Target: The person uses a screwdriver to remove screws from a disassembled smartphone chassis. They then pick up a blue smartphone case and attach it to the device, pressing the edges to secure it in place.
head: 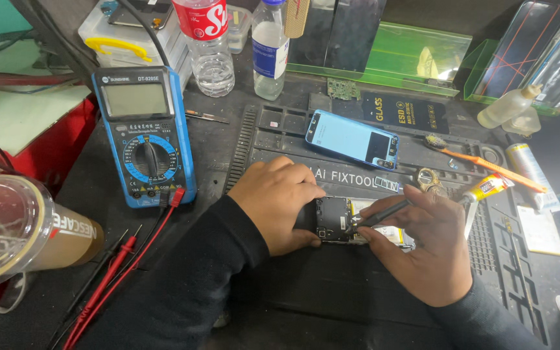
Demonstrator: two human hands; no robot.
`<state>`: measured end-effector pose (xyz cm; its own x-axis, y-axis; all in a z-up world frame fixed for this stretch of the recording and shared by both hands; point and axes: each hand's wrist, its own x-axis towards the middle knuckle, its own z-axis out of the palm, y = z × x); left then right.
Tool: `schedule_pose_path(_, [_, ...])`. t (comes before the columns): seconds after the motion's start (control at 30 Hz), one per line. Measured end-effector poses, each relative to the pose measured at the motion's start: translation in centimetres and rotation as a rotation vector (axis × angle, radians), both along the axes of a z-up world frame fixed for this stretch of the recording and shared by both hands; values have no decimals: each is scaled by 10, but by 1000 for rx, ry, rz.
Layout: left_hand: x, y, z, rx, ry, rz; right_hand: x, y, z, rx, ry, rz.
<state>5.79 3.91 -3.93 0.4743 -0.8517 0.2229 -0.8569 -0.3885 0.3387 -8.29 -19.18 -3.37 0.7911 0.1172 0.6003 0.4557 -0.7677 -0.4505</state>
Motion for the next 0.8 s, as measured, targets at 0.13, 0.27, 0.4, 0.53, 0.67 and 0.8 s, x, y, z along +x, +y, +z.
schedule_pose_path(0.13, [-1, 0, 4, 40, 25, 7, -2, 4, -2, 10, 9, -17])
schedule_pose_path(0.27, [-2, 0, -1, -11, 1, 9, 1, 7, 0, 94, 24, 55])
schedule_pose_path(0.4, [-1, -1, 1, -2, -5, 3, -3, 14, -1, 262, 83, 125])
schedule_pose_path(0.53, [-2, -1, 0, 23, 27, 13, 0, 12, 3, 205, 45, 111])
schedule_pose_path(0.67, [-2, -1, 1, 18, 14, 11, 0, 11, 2, 203, 61, 121])
schedule_pose_path(0.8, [-1, -1, -3, -4, -18, 3, 2, 9, 3, 138, 57, 133])
